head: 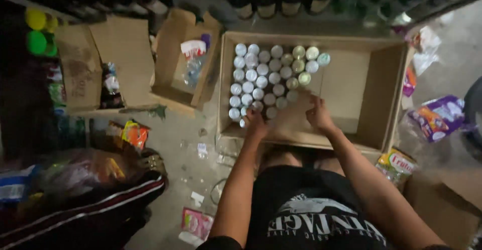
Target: Organizing and stocking canned goods on shelves and in a storage box.
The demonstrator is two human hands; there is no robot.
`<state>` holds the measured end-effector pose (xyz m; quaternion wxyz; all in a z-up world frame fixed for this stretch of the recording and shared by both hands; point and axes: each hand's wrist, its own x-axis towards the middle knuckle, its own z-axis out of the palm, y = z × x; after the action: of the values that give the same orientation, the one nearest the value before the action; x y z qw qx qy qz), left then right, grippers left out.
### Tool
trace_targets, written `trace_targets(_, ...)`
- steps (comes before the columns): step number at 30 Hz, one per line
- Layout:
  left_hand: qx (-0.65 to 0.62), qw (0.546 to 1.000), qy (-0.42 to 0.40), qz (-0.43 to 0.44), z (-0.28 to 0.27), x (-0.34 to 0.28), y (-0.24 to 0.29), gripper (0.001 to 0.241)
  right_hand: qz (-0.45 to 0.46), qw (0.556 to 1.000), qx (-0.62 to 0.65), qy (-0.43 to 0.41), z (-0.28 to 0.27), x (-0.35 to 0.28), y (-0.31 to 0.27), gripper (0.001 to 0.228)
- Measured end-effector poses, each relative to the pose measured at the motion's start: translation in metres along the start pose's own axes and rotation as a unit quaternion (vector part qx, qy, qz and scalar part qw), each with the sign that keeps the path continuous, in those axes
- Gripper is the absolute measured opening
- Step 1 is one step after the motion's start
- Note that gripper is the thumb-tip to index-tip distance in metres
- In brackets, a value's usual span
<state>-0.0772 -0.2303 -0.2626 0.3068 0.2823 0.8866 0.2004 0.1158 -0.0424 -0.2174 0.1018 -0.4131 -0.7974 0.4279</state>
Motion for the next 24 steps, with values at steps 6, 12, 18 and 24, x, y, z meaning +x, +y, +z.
trace_targets(6,0.027,0.999,0.03,0.03,-0.012,0.003,-0.026,0.077,0.034,0.999,-0.032,-0.021,0.063,-0.002,0.06,0.066)
trace_targets(12,-0.064,0.983,0.169,0.029,-0.012,0.065,-0.005,0.054,0.008,0.989,0.126,-0.07,0.069,0.053,0.048,0.059)
trace_targets(18,-0.137,0.961,0.237,0.047,-0.095,0.099,0.08,0.067,0.159,0.947,0.24,-0.139,0.074,0.102,0.012,0.057)
trace_targets(24,-0.198,0.935,0.283,0.077,-0.07,0.171,0.056,0.09,0.183,0.899,0.341,-0.203,0.07,0.113,0.01,0.048)
